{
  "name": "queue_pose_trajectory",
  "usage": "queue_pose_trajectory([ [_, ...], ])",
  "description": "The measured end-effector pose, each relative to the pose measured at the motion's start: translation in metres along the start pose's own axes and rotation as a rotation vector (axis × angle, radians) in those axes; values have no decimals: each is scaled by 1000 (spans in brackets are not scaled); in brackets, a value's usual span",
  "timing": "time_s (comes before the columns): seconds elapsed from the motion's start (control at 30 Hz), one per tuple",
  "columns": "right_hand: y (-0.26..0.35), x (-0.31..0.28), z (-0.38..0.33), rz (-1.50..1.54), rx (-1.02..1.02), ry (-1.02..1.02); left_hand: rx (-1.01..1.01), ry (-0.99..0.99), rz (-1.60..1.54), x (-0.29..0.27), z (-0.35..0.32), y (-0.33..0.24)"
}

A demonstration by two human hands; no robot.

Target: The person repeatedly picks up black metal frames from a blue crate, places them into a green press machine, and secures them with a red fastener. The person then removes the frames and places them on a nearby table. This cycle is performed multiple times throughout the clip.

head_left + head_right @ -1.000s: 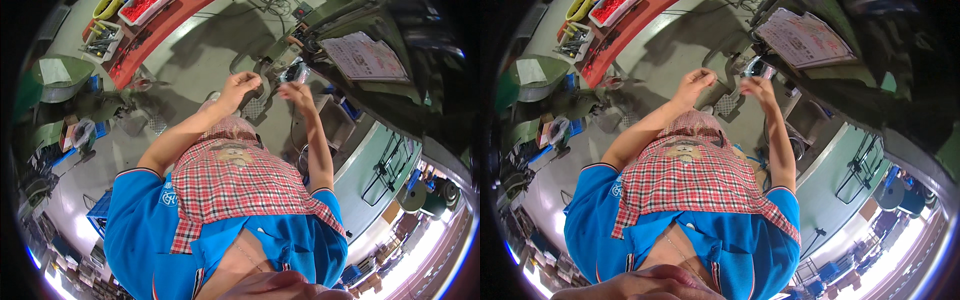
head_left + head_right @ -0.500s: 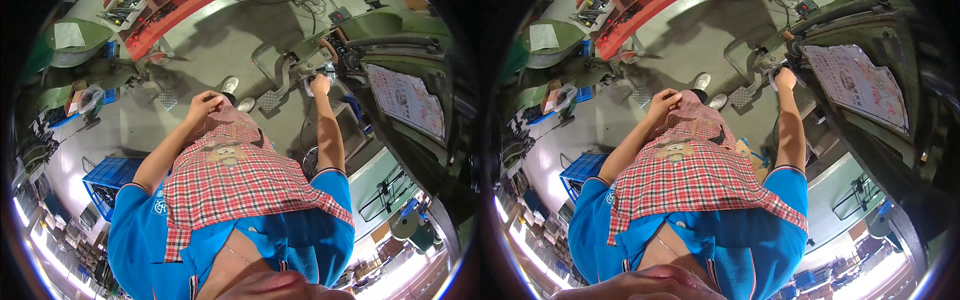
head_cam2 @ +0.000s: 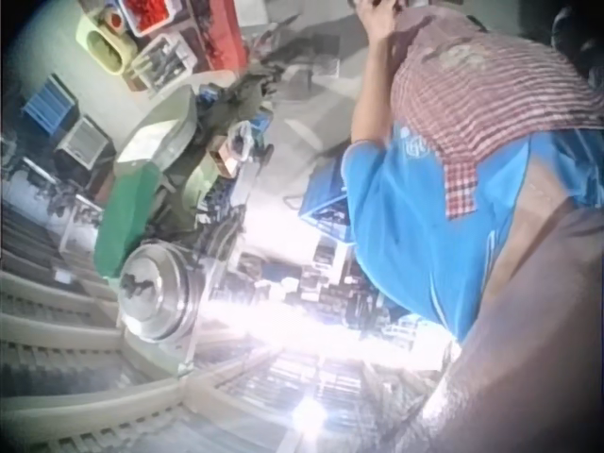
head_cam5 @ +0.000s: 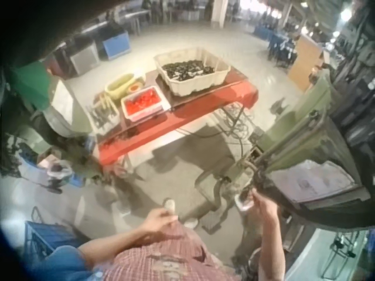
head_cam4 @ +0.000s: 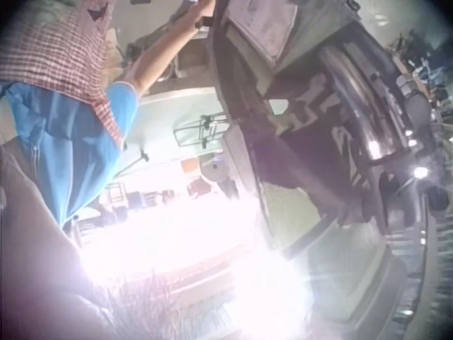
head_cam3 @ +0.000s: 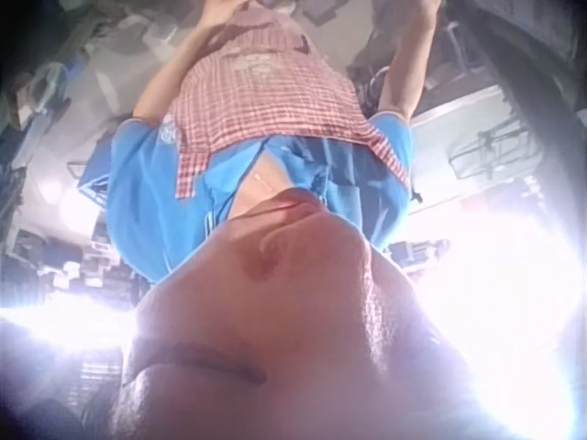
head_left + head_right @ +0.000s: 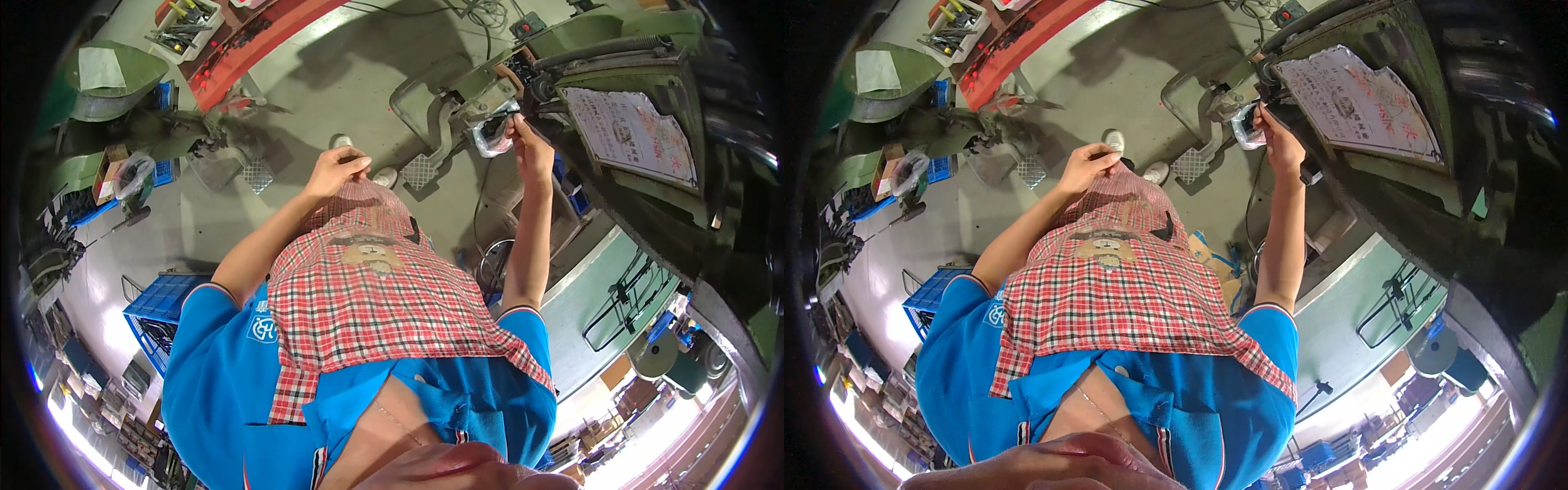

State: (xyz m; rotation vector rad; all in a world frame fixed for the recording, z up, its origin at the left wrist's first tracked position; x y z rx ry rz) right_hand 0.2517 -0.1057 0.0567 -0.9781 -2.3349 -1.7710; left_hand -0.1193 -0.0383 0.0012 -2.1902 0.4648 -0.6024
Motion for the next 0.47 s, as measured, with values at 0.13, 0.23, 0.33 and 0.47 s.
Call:
queue_pose_trajectory([
  [0.13, 18, 30, -3, -176, 76, -185, 44, 39, 74, -3, -7, -6],
  [0.23, 8, 14, -10, -227, -97, -433, 114, 30, 8, -48, -16, -6],
  [0.33, 16, 46, -29, -712, -450, -422, 181, -282, -71, -133, -54, -7],
  [0.47, -6, 76, -4, -852, -714, -326, 309, -714, -276, -277, -128, 7],
])
Point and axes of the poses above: each hand's wrist, its own z-axis towards the middle knuckle, its own x-axis out of the palm, y = z × x, the point moved 5 cm from there along z, towards the middle knuckle, and after that the axes turned 1 degree about z, right-handed, at the moved point
